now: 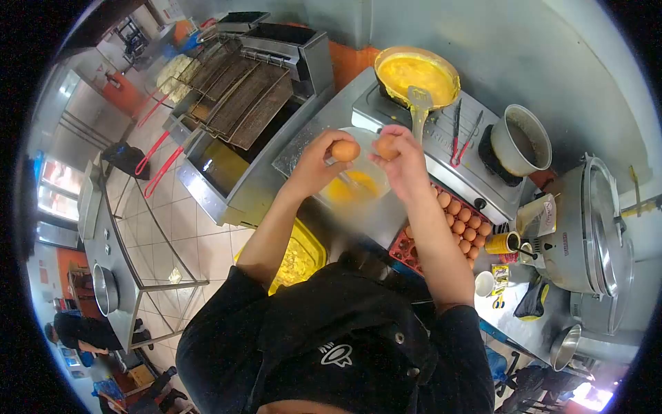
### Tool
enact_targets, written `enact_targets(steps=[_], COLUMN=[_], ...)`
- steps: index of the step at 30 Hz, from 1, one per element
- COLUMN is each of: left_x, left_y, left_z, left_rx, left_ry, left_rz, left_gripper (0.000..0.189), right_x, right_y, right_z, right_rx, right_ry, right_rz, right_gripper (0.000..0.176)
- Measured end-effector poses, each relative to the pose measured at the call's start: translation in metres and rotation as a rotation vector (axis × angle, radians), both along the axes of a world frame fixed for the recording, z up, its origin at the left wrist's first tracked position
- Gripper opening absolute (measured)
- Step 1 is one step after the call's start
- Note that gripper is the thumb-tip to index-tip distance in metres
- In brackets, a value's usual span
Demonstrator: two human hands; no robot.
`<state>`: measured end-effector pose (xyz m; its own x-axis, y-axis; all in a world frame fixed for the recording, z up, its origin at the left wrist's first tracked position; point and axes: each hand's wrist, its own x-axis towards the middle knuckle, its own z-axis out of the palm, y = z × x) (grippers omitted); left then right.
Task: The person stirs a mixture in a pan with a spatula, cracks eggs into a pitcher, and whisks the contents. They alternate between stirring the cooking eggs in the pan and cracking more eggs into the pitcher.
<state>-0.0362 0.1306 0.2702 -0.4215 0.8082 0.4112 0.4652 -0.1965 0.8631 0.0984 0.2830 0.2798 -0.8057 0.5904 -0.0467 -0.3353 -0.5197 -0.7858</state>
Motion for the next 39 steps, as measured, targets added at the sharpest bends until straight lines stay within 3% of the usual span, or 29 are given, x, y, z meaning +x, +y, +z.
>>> enact_targets(steps=[1, 3, 5, 6, 9, 13, 15, 19, 24, 33, 37, 39], left_x=[-0.001, -0.004, -0.005, -0.005, -0.006, -0.01, -0.011, -0.012, -0.012, -0.01, -0.013, -0.015], left_y=[0.0, 0.0, 0.004, 0.005, 0.008, 0.012, 0.01, 0.01, 0.01, 0.013, 0.013, 0.01], left_z=[0.002, 0.009, 0.01, 0.009, 0.003, -0.008, -0.007, -0.008, -0.012, -0.013, -0.01, -0.005], left_rx=[0.0, -0.094, -0.07, -0.053, 0.082, 0.143, 0.026, -0.035, -0.008, 0.069, -0.027, 0.03], left_ry=[0.002, 0.082, 0.09, 0.094, 0.156, 0.113, 0.112, 0.108, 0.302, 0.394, 0.338, 0.494], left_rz=[-0.002, 0.02, 0.006, -0.006, -0.053, -0.099, -0.07, -0.012, 0.049, 0.045, 0.033, 0.039], left_gripper=[0.045, 0.045, 0.042, 0.04, 0.039, 0.038, 0.041, 0.042, 0.043, 0.042, 0.045, 0.046], right_x=[0.001, -0.001, -0.002, -0.005, -0.009, -0.012, -0.017, -0.021, -0.022, -0.023, -0.02, -0.019], right_y=[0.004, 0.005, 0.005, 0.004, 0.008, 0.003, 0.003, -0.005, -0.019, -0.022, -0.024, -0.021], right_z=[0.0, -0.001, -0.002, -0.006, -0.008, -0.011, -0.022, -0.028, -0.012, -0.017, -0.015, -0.016], right_rx=[-0.081, 0.035, 0.481, 0.529, 0.703, 0.849, 1.112, 1.15, 1.253, 1.289, 1.31, 1.361], right_ry=[-0.087, -0.209, -0.305, -0.279, -0.344, -0.271, -0.375, -0.454, -0.54, -0.432, -0.444, -0.465], right_rz=[0.109, 0.116, 0.293, 0.312, 0.367, 0.211, 0.023, -0.066, -0.187, -0.289, -0.334, -0.308], right_gripper=[0.027, 0.032, 0.043, 0.051, 0.048, 0.043, 0.042, 0.043, 0.046, 0.042, 0.041, 0.045])
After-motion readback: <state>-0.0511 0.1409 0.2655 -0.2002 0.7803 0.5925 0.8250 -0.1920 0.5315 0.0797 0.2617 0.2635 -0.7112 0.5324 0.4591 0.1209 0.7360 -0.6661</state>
